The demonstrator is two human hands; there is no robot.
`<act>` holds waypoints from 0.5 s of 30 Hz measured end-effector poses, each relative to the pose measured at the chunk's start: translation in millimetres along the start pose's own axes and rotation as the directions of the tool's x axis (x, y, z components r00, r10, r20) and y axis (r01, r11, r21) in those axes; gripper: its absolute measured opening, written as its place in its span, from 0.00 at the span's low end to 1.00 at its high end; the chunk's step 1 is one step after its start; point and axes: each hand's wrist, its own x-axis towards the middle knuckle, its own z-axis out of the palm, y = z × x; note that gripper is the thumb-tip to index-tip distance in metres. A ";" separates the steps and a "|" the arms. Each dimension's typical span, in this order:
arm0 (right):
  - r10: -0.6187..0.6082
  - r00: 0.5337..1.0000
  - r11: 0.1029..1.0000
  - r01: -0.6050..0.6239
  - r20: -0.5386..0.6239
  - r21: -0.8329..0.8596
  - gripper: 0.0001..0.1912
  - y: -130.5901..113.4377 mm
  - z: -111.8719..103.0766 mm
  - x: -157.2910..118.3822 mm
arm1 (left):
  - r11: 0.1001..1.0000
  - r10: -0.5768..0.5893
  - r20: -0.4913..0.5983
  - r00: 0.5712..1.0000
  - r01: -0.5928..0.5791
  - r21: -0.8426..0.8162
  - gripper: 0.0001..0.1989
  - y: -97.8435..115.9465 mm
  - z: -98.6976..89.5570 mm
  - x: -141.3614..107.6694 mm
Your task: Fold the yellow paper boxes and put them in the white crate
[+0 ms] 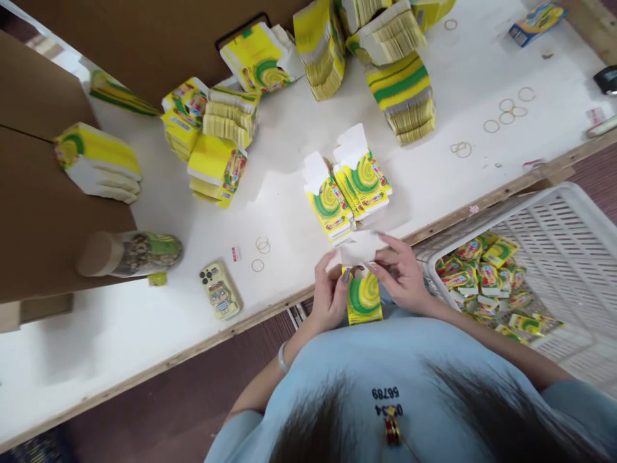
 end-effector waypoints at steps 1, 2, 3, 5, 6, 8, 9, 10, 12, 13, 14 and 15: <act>-0.050 0.997 0.998 0.052 0.051 -0.028 0.15 1.8 -3.9 0.5 | 1.000 0.022 -0.005 1.000 -0.022 0.007 0.26 0.8 -1.1 0.8; -0.104 0.986 0.993 0.111 0.133 -0.045 0.16 3.4 -8.6 1.5 | 0.999 0.033 0.010 0.999 -0.033 0.020 0.28 2.0 -2.9 1.6; -0.152 0.964 0.985 0.165 0.220 -0.044 0.18 4.5 -13.5 2.8 | 0.999 0.029 0.039 0.999 -0.030 0.044 0.27 3.6 -5.3 2.5; -0.198 0.921 0.977 0.213 0.336 -0.009 0.24 3.7 -21.2 4.8 | 0.993 -0.016 0.102 0.995 0.004 0.115 0.25 7.9 -10.8 4.7; -0.177 0.917 0.982 0.186 0.358 0.008 0.27 1.6 -23.1 5.1 | 0.988 -0.043 0.122 0.992 0.025 0.151 0.24 10.3 -13.2 6.0; -0.041 0.924 0.998 0.024 0.379 0.050 0.27 -5.1 -22.3 4.4 | 0.977 -0.085 0.115 0.990 0.060 0.205 0.22 14.8 -16.6 8.4; 0.050 0.917 0.992 -0.090 0.396 0.084 0.26 -9.0 -20.3 3.7 | 0.972 -0.098 0.107 0.989 0.072 0.223 0.22 16.6 -17.6 9.4; 0.134 0.899 0.971 -0.202 0.417 0.124 0.25 -12.7 -18.2 3.4 | 0.968 -0.108 0.102 0.989 0.081 0.236 0.22 18.1 -18.1 10.4; 0.238 0.857 0.909 -0.363 0.456 0.207 0.23 -17.8 -15.7 4.2 | 0.963 -0.122 0.109 0.987 0.091 0.252 0.23 19.9 -18.5 11.8; 0.256 0.847 0.883 -0.401 0.467 0.244 0.23 -19.1 -16.0 5.7 | 0.962 -0.122 0.120 0.985 0.087 0.258 0.22 20.1 -18.5 12.2; 0.261 0.843 0.863 -0.422 0.471 0.277 0.22 -19.5 -17.1 7.6 | 0.962 -0.115 0.130 0.985 0.077 0.263 0.22 19.9 -18.6 12.3; 0.260 0.840 0.849 -0.434 0.476 0.302 0.22 -19.1 -18.7 9.7 | 0.961 -0.103 0.138 0.985 0.063 0.269 0.21 19.1 -18.6 11.9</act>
